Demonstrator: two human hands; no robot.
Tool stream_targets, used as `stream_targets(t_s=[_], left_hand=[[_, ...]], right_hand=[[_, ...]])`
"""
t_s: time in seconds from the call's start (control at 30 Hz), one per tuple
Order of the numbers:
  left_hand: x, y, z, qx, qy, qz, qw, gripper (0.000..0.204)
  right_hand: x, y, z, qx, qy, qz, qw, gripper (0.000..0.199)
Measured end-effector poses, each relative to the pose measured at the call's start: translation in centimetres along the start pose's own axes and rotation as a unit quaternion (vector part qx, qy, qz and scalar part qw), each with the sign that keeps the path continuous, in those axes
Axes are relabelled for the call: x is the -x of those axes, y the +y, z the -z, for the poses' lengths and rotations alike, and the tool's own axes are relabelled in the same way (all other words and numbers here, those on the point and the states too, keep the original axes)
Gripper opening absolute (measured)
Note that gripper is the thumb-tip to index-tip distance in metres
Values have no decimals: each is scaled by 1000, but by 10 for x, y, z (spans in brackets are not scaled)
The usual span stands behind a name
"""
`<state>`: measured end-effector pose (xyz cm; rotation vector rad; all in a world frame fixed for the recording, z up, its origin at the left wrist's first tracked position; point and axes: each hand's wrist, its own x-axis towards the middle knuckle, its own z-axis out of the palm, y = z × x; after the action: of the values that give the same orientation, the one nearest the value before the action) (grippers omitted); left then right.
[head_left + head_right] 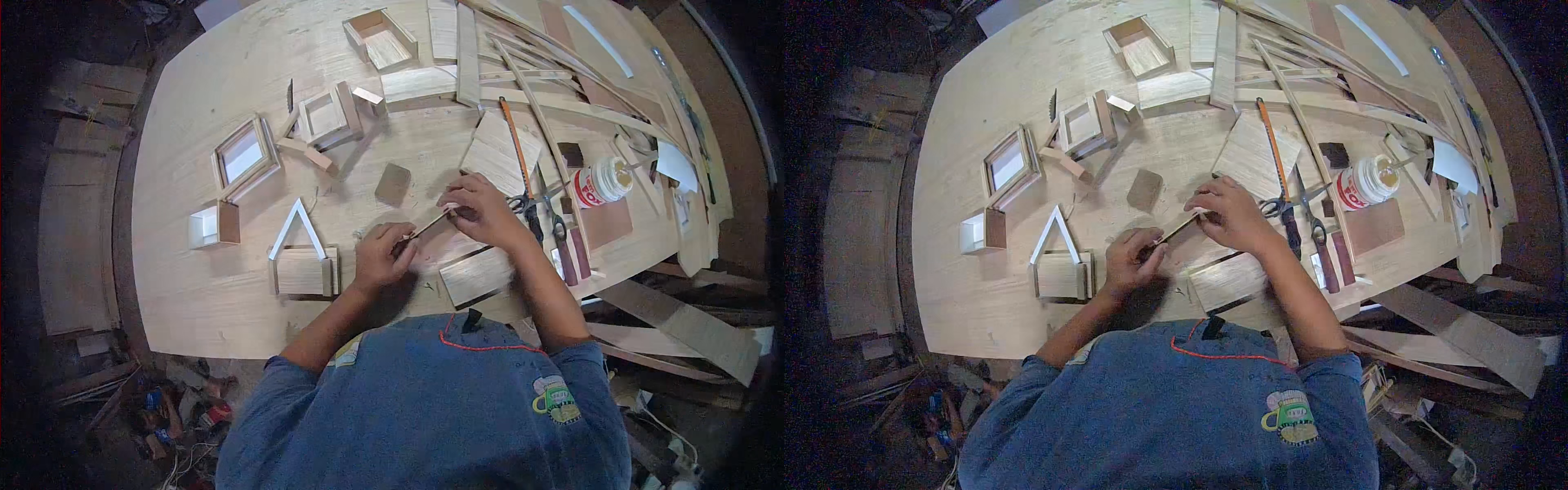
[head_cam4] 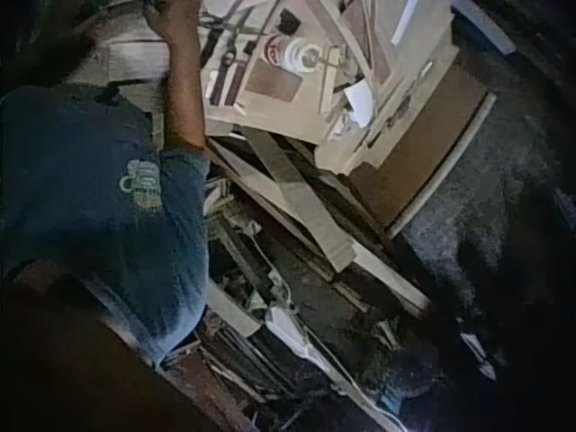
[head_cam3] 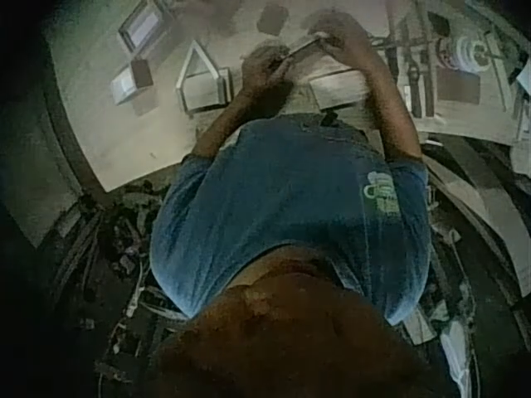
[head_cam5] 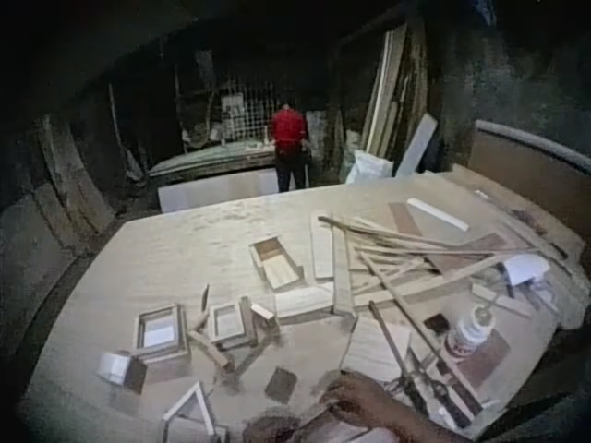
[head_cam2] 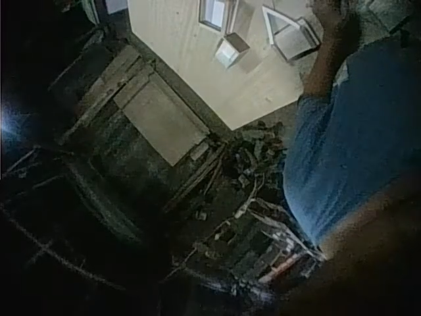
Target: Assembling small wooden boxes and frames using wood glue and scissors on a workbench.
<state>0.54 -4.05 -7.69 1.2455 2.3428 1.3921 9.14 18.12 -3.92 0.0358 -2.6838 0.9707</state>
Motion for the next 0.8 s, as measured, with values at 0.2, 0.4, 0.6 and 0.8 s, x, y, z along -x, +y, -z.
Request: stream_targets(t_s=[0.2,0.4,0.6,0.8], left_hand=[[-2,-4,-1,-31,3,-45,999,21],[-1,-2,-1,-24,9,-34,999,19],[-3,0,2,-2,-1,-20,1000,18],[-3,0,1,-19,8,-36,999,16]], right_hand=[[-4,6,0,-4,-50,8,999,31],[-7,4,-1,15,-49,11,999,25],[-8,14,-6,28,-45,30,998,17],[-8,11,-4,44,-30,54,997,18]])
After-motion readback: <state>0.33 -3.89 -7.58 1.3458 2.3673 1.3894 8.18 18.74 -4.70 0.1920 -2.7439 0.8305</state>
